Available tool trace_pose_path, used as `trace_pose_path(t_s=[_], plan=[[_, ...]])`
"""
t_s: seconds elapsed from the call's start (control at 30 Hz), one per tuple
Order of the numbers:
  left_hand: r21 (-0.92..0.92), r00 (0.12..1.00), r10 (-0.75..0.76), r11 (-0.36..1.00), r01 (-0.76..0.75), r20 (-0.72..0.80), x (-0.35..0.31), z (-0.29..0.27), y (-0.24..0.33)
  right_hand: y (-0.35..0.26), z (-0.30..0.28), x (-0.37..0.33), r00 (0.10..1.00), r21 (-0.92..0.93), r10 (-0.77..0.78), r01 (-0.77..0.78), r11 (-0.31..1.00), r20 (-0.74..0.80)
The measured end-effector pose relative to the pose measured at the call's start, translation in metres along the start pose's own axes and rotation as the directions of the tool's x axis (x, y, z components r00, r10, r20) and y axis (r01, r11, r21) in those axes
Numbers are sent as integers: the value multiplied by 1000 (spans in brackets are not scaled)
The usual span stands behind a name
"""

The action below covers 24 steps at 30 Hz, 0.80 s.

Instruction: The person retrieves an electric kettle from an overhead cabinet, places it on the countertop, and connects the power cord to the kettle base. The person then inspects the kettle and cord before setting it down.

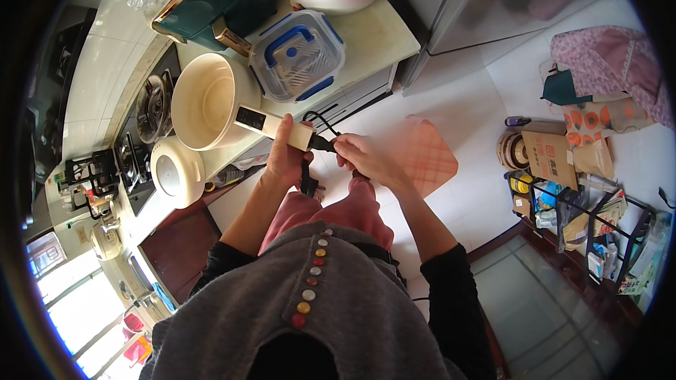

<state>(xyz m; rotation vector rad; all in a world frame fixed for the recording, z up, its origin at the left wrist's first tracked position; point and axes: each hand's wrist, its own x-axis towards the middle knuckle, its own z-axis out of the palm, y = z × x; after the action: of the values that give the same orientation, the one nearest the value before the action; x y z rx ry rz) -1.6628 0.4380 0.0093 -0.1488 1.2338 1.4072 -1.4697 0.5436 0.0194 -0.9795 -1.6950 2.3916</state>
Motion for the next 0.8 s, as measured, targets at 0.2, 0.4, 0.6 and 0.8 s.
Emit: trace_pose_path(t_s=[0.2,0.4,0.6,0.8], plan=[[-36,998,69,997,-69,-5,5,-2,-4,9,11,6,987,-78,-127,120,990,-94],[-100,994,94,991,-88,52,8,-8,-8,12,19,8,941,-304,-282,218,927,-186],[-250,990,143,959,-137,5,5,-6,-6,11,27,4,905,-428,-360,239,871,-228],[-350,969,221,904,-247,-114,12,4,-9,20,36,10,755,-613,-610,369,698,-240]])
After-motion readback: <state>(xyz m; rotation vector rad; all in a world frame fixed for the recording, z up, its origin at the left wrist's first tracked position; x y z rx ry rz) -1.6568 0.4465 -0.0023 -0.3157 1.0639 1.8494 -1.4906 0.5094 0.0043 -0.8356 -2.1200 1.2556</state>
